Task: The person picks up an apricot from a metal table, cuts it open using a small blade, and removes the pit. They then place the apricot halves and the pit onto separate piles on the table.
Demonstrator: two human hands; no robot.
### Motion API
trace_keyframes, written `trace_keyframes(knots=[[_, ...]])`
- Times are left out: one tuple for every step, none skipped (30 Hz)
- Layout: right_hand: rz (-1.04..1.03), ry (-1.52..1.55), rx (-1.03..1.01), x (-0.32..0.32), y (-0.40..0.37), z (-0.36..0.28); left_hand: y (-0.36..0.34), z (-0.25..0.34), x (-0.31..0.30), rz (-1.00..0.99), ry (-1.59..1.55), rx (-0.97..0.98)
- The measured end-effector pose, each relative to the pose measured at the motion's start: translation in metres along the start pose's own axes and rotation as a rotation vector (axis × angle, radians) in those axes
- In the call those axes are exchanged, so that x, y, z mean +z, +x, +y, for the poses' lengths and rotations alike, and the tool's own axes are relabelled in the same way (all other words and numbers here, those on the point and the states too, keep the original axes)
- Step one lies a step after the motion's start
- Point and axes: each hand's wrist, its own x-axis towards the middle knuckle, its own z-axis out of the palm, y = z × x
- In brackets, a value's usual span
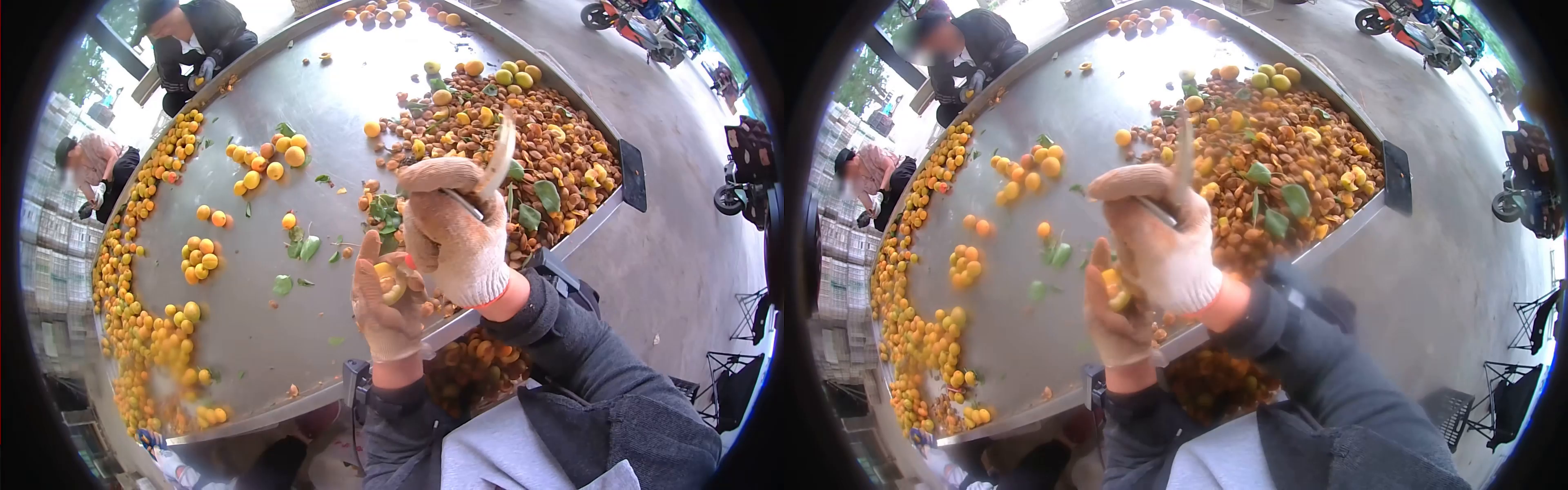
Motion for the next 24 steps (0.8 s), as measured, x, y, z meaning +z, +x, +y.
trace_keyframes(knots=[[0.036,0.066,-0.011,0.000,-0.001,0.003,0.002,0.000,0.001,0.066,-0.033,0.000],[0.032,0.068,-0.009,0.000,0.000,0.004,0.003,0.000,0.003,0.133,-0.067,0.000],[-0.001,0.033,-0.045,-0.002,0.000,0.005,0.004,0.000,0.005,0.138,-0.069,0.004],[-0.033,0.000,-0.081,-0.003,0.000,0.007,0.003,0.000,0.009,0.106,-0.096,-0.007],[-0.033,0.002,-0.078,-0.002,0.002,0.010,0.002,0.001,0.010,0.072,-0.121,-0.020],[-0.064,-0.082,-0.153,-0.002,0.006,0.013,0.001,0.002,0.006,0.073,-0.120,-0.021],[-0.096,-0.167,-0.231,-0.002,0.008,0.014,0.001,0.002,-0.001,-0.047,-0.092,-0.021],[-0.138,-0.133,-0.121,-0.005,0.008,0.008,0.003,0.002,-0.006,-0.169,-0.066,-0.020],[-0.139,-0.137,-0.124,-0.007,0.009,0.005,0.006,0.002,-0.008,-0.173,-0.070,-0.020],[-0.125,-0.156,-0.067,-0.008,0.010,0.002,0.009,0.001,-0.011,-0.110,0.009,-0.071],[-0.112,-0.175,-0.010,-0.008,0.012,0.000,0.012,0.001,-0.011,-0.048,0.087,-0.120],[-0.077,-0.167,-0.086,-0.005,0.014,0.002,0.011,0.002,-0.010,-0.053,0.084,-0.118],[-0.078,-0.170,-0.093,-0.006,0.015,0.000,0.009,0.004,-0.008,-0.123,0.173,-0.102],[-0.095,-0.136,-0.074,-0.008,0.015,-0.003,0.007,0.005,-0.006,-0.194,0.263,-0.086],[-0.110,-0.102,-0.056,-0.009,0.016,-0.005,0.007,0.004,-0.003,-0.202,0.262,-0.086],[-0.108,-0.104,-0.062,-0.010,0.017,-0.006,0.007,0.002,-0.001,-0.174,0.181,-0.084],[-0.127,-0.079,-0.060,-0.011,0.017,-0.006,0.006,0.001,0.001,-0.145,0.101,-0.082],[-0.146,-0.054,-0.055,-0.012,0.017,-0.005,0.008,0.002,-0.002,-0.149,0.102,-0.081],[-0.146,-0.052,-0.057,-0.013,0.017,-0.003,0.011,0.003,-0.010,-0.220,-0.038,-0.163],[-0.187,-0.058,-0.047,-0.014,0.015,0.001,0.014,0.002,-0.017,-0.288,-0.176,-0.244],[-0.227,-0.063,-0.037,-0.013,0.014,0.003,0.016,-0.002,-0.024,-0.286,-0.172,-0.243],[-0.226,-0.059,-0.034,-0.012,0.014,0.003,0.017,-0.005,-0.031,-0.256,-0.225,-0.279],[-0.276,-0.160,-0.096,-0.011,0.013,0.002,0.018,-0.008,-0.036,-0.224,-0.279,-0.316],[-0.326,-0.261,-0.158,-0.009,0.012,0.001,0.017,-0.010,-0.036,-0.221,-0.278,-0.316]])
